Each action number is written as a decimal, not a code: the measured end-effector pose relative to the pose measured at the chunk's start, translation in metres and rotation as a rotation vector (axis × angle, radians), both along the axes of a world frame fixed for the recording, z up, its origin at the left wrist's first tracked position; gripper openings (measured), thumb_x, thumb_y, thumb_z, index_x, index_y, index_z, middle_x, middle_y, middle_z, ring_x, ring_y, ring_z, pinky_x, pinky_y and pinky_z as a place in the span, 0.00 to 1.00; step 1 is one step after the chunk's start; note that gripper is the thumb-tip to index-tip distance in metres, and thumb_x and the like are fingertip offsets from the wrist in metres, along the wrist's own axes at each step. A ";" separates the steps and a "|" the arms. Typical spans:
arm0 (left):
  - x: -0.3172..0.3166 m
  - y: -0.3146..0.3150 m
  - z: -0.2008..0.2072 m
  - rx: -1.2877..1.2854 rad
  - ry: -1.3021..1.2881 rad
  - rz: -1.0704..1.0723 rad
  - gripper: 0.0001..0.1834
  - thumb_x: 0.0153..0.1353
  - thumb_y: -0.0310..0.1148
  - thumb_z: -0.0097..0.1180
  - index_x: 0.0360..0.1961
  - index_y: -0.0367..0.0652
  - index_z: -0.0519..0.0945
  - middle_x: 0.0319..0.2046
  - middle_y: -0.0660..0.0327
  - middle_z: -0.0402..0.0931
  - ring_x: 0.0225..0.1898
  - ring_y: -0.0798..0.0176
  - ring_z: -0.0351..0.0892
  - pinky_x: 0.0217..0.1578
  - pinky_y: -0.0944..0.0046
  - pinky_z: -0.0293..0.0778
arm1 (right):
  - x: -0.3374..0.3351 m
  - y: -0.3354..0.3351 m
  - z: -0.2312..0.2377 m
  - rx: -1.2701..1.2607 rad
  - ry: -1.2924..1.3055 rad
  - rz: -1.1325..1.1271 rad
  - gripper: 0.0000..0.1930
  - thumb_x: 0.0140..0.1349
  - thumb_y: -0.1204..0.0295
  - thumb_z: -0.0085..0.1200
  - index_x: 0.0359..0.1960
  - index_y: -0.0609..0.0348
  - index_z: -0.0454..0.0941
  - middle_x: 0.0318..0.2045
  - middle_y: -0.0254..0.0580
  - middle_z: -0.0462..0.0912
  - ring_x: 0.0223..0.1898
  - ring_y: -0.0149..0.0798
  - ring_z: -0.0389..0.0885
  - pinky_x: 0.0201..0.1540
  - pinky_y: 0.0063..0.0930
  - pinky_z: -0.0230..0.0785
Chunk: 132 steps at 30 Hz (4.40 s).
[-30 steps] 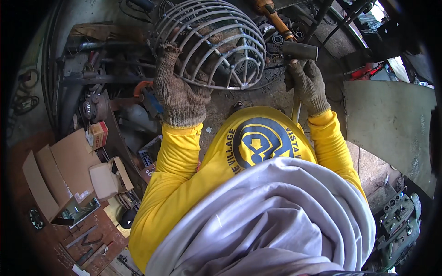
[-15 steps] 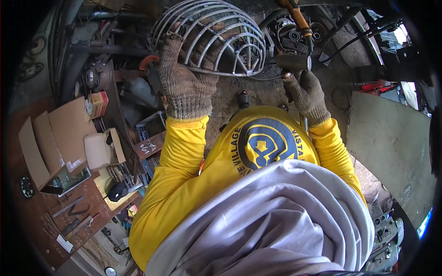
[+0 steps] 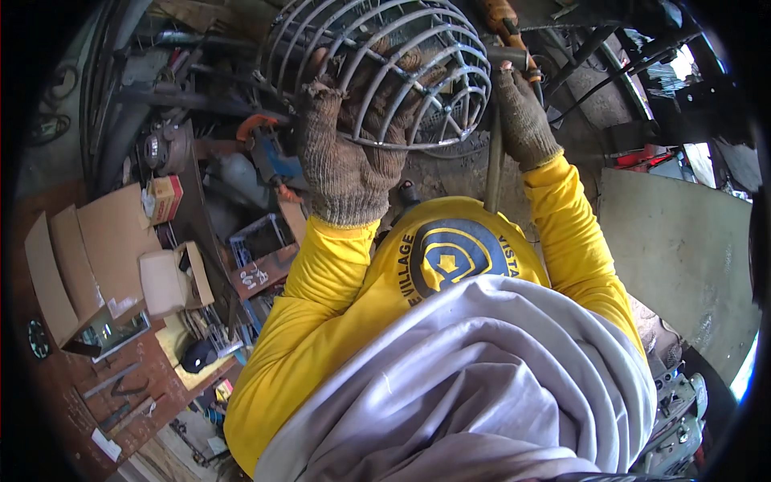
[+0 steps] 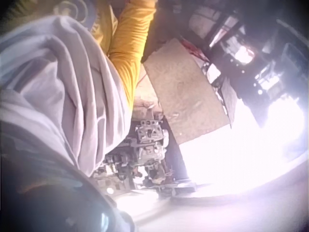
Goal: The person uses a hammer to strike a metal cage structure held by hand, attempting to straighten the individual curved rods.
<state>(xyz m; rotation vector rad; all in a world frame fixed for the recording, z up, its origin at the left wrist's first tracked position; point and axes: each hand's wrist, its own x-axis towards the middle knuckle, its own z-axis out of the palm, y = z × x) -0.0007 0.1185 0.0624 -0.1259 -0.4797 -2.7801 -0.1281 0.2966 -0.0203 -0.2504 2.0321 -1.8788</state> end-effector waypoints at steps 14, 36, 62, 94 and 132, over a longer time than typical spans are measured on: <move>-0.018 -0.042 -0.038 -0.258 0.074 -0.053 0.37 0.59 0.39 0.65 0.66 0.48 0.60 0.58 0.53 0.71 0.57 0.54 0.75 0.56 0.48 0.74 | -0.014 0.019 -0.003 -1.155 -0.202 -0.029 0.24 0.66 0.55 0.54 0.57 0.57 0.71 0.47 0.45 0.82 0.46 0.44 0.82 0.51 0.42 0.77; 0.023 -0.171 -0.039 -0.304 -0.472 0.090 0.16 0.62 0.33 0.61 0.50 0.48 0.75 0.47 0.59 0.80 0.47 0.55 0.81 0.51 0.53 0.78 | -0.010 -0.073 0.044 0.163 0.214 -0.049 0.15 0.68 0.66 0.48 0.54 0.56 0.75 0.28 0.34 0.75 0.25 0.32 0.72 0.29 0.30 0.68; 0.013 -0.156 -0.046 -0.367 -0.640 0.345 0.20 0.62 0.27 0.57 0.56 0.49 0.73 0.51 0.57 0.77 0.51 0.56 0.79 0.50 0.52 0.79 | 0.027 -0.050 0.026 0.345 0.903 0.150 0.25 0.54 0.56 0.63 0.49 0.59 0.77 0.35 0.53 0.83 0.36 0.56 0.83 0.37 0.40 0.75; 0.034 -0.175 -0.028 -0.477 -0.703 0.461 0.21 0.60 0.31 0.60 0.54 0.40 0.75 0.51 0.54 0.78 0.48 0.57 0.80 0.49 0.56 0.78 | 0.035 -0.059 0.039 0.395 1.038 0.258 0.21 0.54 0.58 0.60 0.45 0.58 0.79 0.34 0.48 0.83 0.34 0.54 0.82 0.38 0.41 0.74; 0.012 -0.181 -0.012 -0.542 -0.713 0.399 0.13 0.56 0.28 0.61 0.43 0.39 0.80 0.33 0.60 0.81 0.30 0.66 0.82 0.30 0.69 0.80 | 0.018 -0.071 0.040 0.514 0.913 0.289 0.18 0.57 0.61 0.59 0.44 0.59 0.78 0.31 0.50 0.81 0.32 0.56 0.81 0.34 0.41 0.73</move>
